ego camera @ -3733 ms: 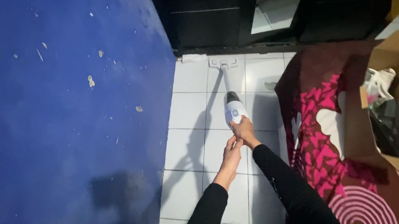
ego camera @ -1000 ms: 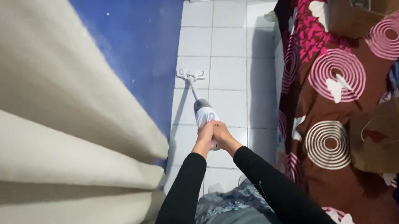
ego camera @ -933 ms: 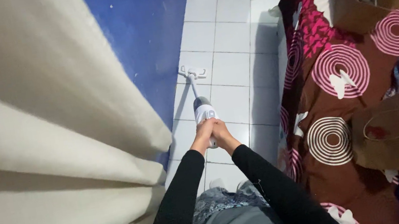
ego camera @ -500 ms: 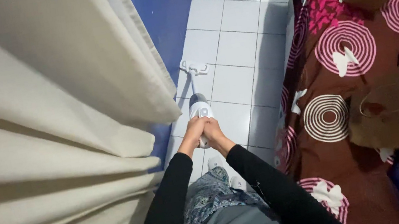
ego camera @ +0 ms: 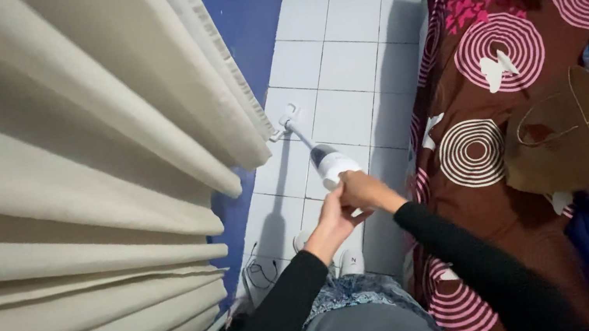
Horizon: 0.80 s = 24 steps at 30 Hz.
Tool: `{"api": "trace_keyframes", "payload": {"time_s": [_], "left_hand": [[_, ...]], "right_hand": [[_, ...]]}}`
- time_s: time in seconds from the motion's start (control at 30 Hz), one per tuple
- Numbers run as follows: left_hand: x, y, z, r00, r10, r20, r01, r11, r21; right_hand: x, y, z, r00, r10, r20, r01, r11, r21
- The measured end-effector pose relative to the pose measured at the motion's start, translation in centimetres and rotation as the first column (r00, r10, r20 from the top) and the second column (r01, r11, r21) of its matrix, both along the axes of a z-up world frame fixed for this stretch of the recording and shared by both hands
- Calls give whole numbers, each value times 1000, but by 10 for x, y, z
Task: The user is assembling a cordless vacuum cleaner by attaching the extension tube and floor head.
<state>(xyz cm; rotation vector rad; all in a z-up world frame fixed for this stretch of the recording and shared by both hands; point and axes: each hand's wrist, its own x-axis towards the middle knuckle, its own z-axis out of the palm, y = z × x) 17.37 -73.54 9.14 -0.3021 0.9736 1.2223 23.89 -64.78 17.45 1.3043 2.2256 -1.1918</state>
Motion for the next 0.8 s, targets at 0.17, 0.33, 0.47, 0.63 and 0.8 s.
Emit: {"api": "trace_keyframes", "payload": {"time_s": [0.17,0.33,0.47,0.63,0.8], "left_hand": [[31,28,-44,990,10,142,-27,993,115],[27,51,-58,996,17,85,-29,988,149],[13,65,-56,998,42,41,-46,995,88],[-7,72,-52,998,62,20,-63,993,100],[-30,109,-55,999,34,-19,-31,993,111]], "right_hand": [[26,32,11,975,209,79,-216,971,98],[22,55,-17,934,330,135,-355,902,246],[5,69,-31,934,332,133,-357,897,263],[-12,74,-35,925,351,146,-379,881,281],[-38,103,-18,928,329,176,-371,861,347]]}}
